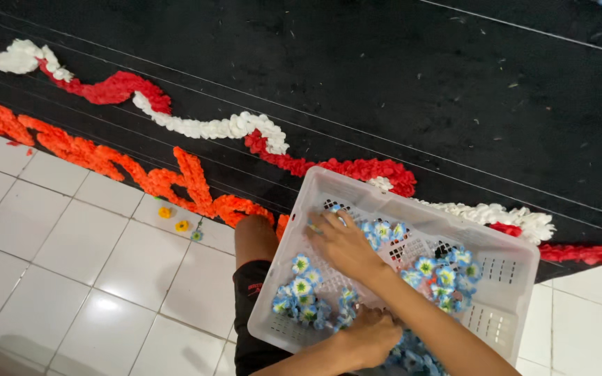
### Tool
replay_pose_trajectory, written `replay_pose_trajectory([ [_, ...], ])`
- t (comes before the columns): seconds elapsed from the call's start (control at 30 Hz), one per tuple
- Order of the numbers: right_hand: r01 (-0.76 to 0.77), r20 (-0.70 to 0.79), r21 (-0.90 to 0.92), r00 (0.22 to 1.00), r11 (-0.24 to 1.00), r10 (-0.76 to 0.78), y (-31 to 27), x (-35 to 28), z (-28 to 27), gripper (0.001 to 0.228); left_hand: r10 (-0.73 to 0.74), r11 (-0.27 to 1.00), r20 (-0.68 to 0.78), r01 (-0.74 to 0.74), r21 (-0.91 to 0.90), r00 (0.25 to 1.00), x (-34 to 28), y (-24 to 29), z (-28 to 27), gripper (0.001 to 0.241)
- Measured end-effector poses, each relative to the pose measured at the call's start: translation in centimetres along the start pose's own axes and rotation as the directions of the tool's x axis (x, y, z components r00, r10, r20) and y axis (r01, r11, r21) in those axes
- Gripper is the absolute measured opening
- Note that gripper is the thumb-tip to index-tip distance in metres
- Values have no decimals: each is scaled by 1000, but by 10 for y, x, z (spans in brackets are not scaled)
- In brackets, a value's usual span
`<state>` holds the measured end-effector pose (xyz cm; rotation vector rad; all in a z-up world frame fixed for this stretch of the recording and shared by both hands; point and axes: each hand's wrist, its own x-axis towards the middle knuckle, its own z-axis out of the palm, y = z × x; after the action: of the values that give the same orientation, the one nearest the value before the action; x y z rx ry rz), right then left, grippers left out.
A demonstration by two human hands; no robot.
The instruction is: The person pushes blue flowers into a black background to form letters.
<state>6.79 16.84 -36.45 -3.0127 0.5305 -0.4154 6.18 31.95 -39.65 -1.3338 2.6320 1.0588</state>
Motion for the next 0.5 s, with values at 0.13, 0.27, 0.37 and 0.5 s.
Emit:
replay_pose_trajectory([
  [0.13,-19,-129,-136,992,991,1,4,6,5,38,69,996,13,-68,-62,998,1,-4,-5,42],
  [0.27,-537,351,806,772,248,530,8,-30,11,58,140,977,-114,-156,-146,984,2,-22,-1,24],
  [0.37,-248,395,907,781,-339,484,21,-66,-29,69,34,875,-220,-135,-466,975,-2,-28,-11,62],
  [0.5,-231,471,872,632,-431,615,17,-79,-112,60,-30,755,-359,-214,-619,933,5,-21,-48,50],
])
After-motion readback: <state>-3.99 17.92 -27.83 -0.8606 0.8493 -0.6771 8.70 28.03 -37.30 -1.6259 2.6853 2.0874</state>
